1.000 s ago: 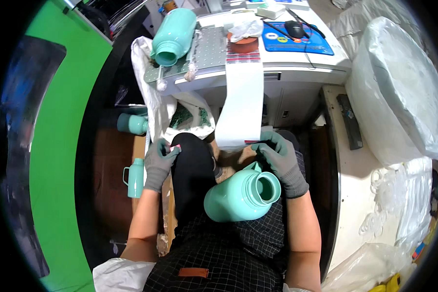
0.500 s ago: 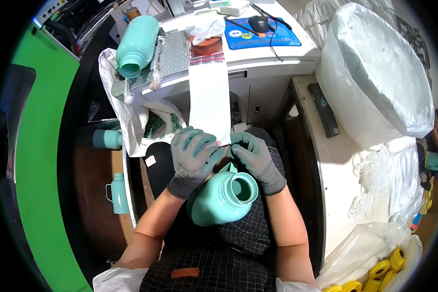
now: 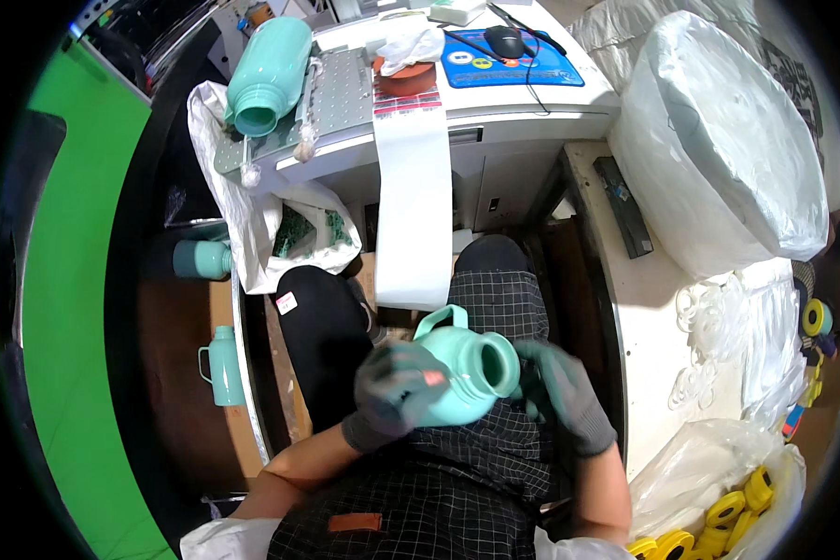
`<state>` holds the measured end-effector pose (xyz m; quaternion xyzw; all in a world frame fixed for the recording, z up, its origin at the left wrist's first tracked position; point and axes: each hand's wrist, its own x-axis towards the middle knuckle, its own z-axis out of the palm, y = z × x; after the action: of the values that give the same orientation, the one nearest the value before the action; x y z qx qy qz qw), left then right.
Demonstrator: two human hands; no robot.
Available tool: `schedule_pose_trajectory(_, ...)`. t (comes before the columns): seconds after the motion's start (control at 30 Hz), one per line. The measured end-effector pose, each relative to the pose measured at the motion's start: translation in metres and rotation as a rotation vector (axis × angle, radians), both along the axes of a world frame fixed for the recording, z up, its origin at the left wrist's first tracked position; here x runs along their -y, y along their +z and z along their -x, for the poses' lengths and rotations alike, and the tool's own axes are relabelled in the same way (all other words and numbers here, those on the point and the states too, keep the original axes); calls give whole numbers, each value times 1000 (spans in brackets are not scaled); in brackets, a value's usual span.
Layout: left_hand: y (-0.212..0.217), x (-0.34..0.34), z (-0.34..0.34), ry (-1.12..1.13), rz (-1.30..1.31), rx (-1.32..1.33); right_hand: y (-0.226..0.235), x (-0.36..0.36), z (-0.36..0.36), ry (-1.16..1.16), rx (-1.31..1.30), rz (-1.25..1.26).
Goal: The person assembles teal-colored kettles by inserting a white plastic component into the opening and then screwing on a yellow lid. The person handles the kettles one at a time, repeating the assembly process for multiple units.
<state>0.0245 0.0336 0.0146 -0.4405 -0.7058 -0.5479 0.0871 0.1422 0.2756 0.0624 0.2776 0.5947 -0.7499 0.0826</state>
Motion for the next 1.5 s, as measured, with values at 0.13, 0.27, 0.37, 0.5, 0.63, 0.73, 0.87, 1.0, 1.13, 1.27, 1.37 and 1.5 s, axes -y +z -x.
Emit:
schedule_pose_trajectory(0.13, 32, -21, -39, -500, -27, -37, -2, 6, -68, -15, 86, 368)
schedule_pose_trajectory(0.27, 33, -30, -56, -755, 19, -233, -38, 19, -86, -241, 101, 439)
schedule_pose_trajectory(0.37, 45, -16, -40, -635, -71, -72, -43, 20, -85, -121, 3, 449)
schedule_pose_trajectory(0.5, 52, 36, -10, 161, -332, 623, -24, 65, -61, -145, -133, 185)
schedule_pose_trajectory(0.63, 45, 80, 34, 234, -331, 1045, -49, 94, -37, 5, -375, -270)
schedule_pose_trajectory(0.73, 54, 91, 33, 291, -222, 1137, -56, 106, -42, 58, -374, -375)
schedule_pose_trajectory(0.87, 49, 96, 32, 375, -274, 1230, -57, 107, -39, 99, -366, -373)
schedule_pose_trajectory(1.0, 47, 96, 26, 401, -291, 1195, -62, 109, -48, 181, -382, -540)
schedule_pose_trajectory(1.13, 24, 114, 30, 539, 228, 909, -57, 107, -45, 258, -446, -672)
schedule_pose_trajectory(1.27, 4, 153, 24, 663, 603, 213, -50, 104, -36, 29, -404, -316)
schedule_pose_trajectory(1.37, 25, 143, 60, 903, 262, 59, -14, 91, -13, -143, -241, 319)
schedule_pose_trajectory(1.5, 75, 102, 156, 804, 302, -456, 11, 71, 6, -359, -365, 71)
